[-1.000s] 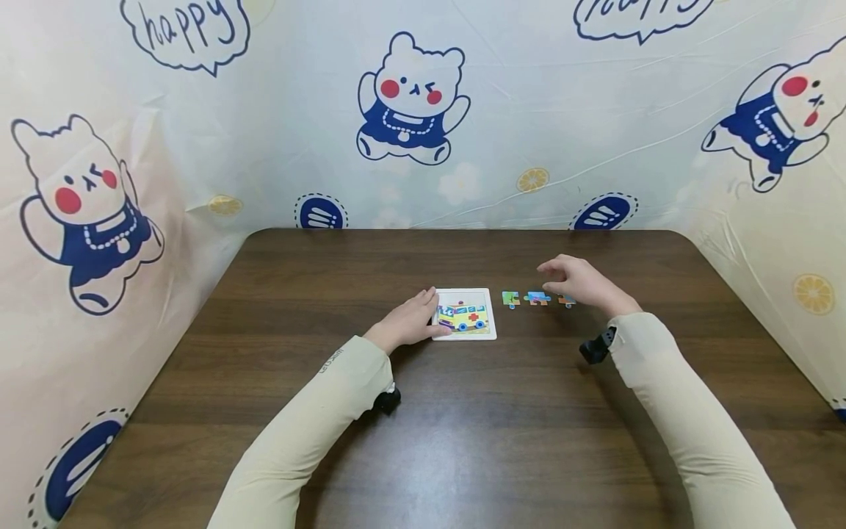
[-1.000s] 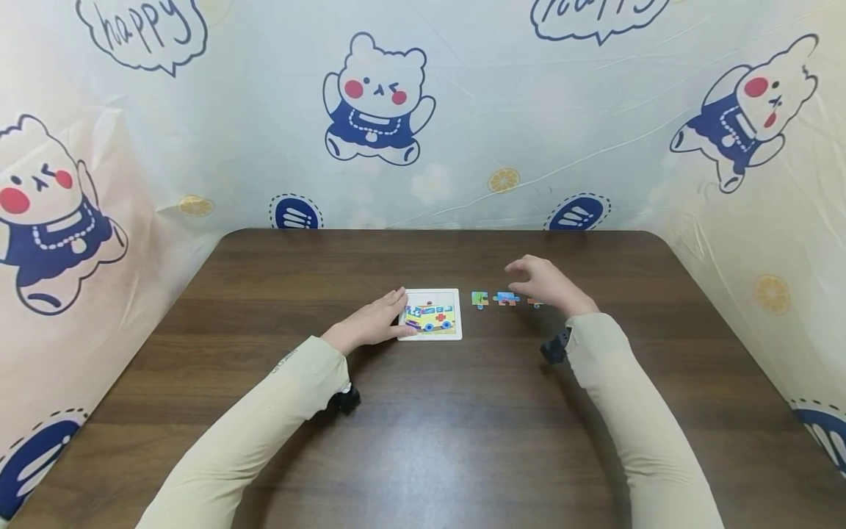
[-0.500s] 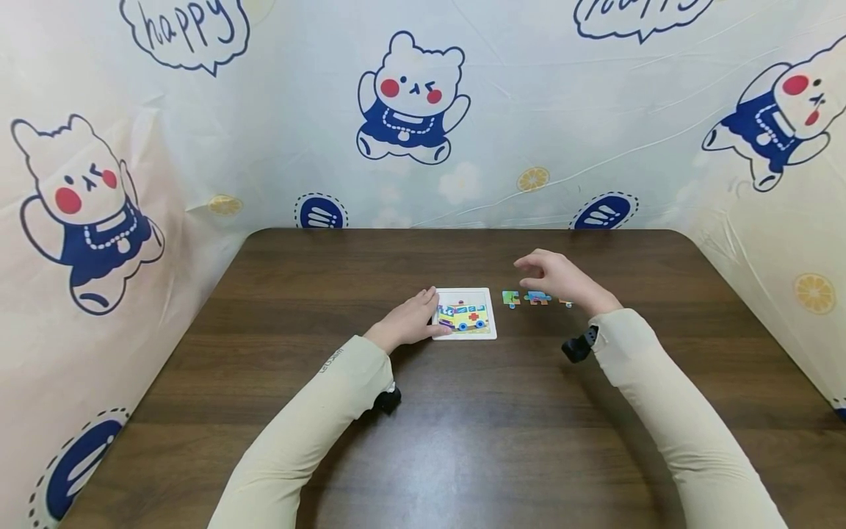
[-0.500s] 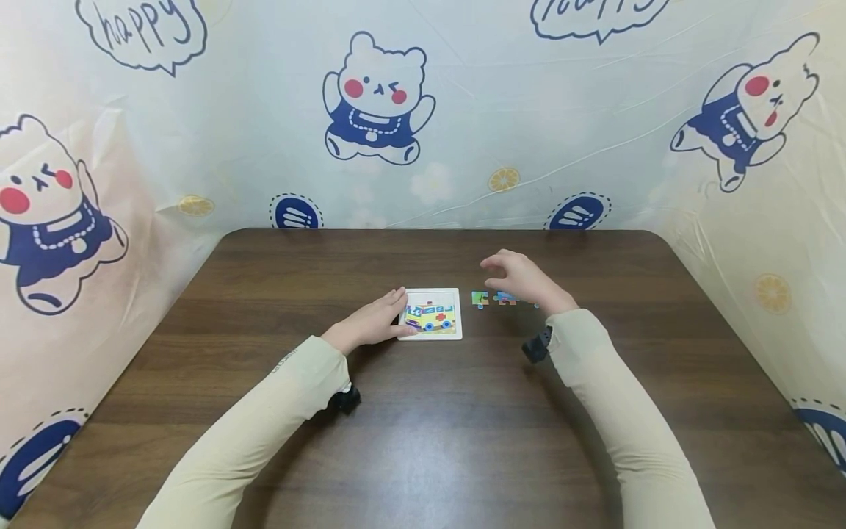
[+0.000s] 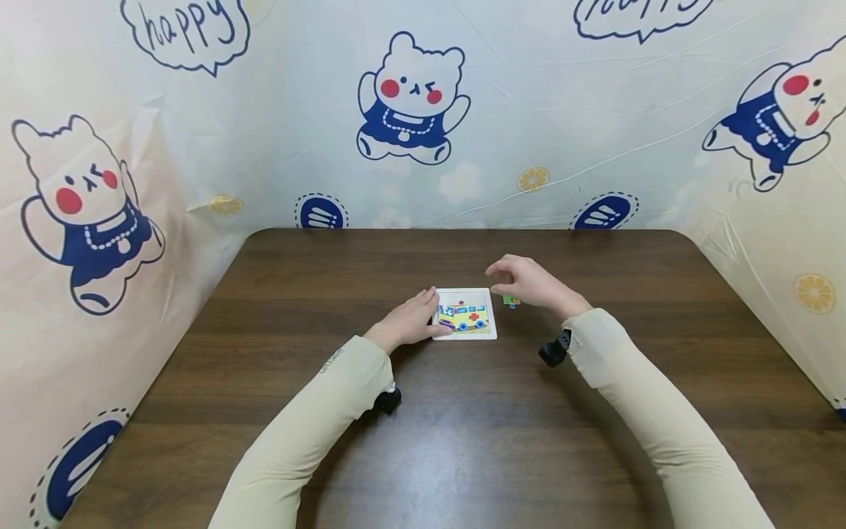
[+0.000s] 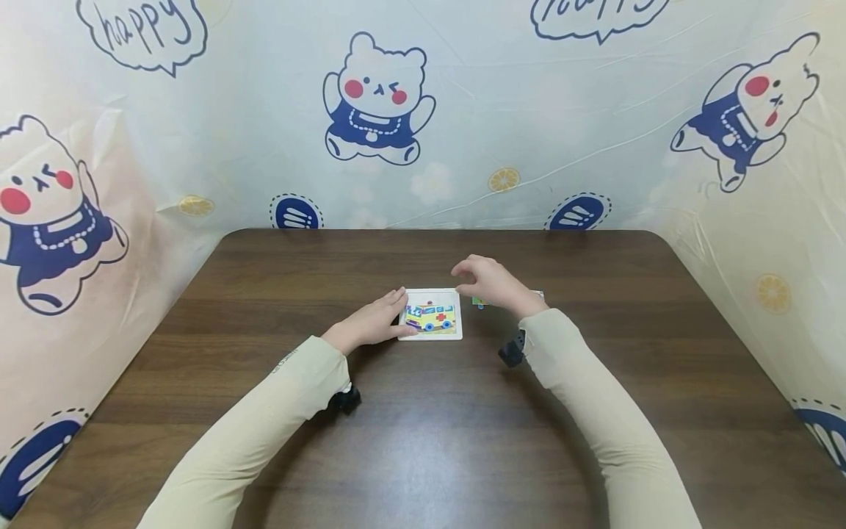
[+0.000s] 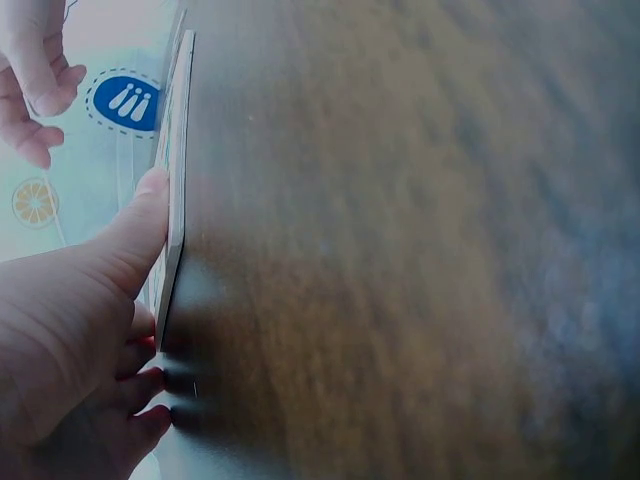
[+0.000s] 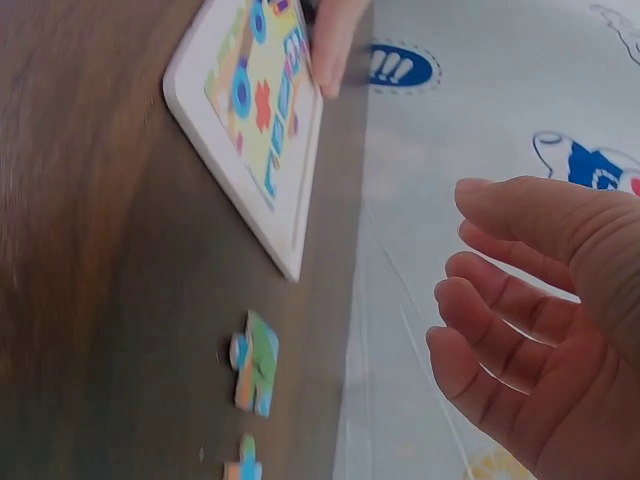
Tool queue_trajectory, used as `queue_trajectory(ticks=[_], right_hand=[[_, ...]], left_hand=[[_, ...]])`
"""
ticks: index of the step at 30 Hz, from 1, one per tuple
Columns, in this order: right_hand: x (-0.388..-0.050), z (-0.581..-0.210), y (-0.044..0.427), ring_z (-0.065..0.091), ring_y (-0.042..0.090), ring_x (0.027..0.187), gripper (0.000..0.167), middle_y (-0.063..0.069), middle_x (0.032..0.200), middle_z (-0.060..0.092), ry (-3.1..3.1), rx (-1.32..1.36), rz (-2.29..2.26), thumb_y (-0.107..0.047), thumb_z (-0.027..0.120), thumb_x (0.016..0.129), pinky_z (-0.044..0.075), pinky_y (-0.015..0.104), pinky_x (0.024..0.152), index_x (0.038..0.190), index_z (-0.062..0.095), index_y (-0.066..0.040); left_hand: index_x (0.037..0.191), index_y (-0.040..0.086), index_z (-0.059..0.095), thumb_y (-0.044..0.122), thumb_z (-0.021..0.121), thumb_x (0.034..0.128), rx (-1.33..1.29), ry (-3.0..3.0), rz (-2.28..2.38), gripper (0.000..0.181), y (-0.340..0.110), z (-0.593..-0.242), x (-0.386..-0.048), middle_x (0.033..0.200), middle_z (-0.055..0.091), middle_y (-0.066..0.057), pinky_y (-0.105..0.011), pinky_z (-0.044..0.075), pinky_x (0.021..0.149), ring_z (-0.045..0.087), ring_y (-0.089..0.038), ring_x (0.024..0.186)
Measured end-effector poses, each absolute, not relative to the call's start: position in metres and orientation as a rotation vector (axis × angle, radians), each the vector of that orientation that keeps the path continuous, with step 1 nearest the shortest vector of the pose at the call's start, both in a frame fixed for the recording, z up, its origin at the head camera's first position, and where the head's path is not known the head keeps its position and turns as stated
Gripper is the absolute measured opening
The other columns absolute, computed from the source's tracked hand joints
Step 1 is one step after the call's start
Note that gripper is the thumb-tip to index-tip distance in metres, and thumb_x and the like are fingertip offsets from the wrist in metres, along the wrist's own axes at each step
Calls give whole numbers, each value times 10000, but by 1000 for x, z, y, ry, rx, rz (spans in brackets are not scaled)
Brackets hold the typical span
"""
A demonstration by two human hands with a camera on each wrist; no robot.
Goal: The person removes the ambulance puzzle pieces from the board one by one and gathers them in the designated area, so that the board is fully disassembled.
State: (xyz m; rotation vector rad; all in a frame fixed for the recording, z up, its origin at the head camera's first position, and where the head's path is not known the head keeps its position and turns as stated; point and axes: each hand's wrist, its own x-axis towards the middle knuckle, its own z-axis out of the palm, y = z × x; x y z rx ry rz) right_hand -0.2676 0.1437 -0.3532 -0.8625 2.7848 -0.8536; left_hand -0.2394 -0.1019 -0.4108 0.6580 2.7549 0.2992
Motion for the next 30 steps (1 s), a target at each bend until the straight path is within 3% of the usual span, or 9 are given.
queue_trajectory(ticks=[12, 30], right_hand=[[-267, -366, 111, 533, 224, 828, 302, 141, 1034, 603, 2712, -935, -760, -128, 683, 844, 479, 343, 772, 1101, 613, 15], [-273, -392, 83, 508, 168, 716, 226, 41, 819, 571, 2596, -957, -715, -116, 690, 832, 448, 293, 662, 1013, 610, -7]], left_hand=[[1459, 21, 176, 513, 530, 880, 640, 2756, 307, 838, -102, -411, -241, 1513, 108, -120, -355, 144, 1086, 95, -235, 1377], [1458, 19, 182, 510, 526, 884, 648, 2761, 300, 829, -102, -412, -241, 1512, 118, -123, -358, 162, 1083, 107, -239, 1376]])
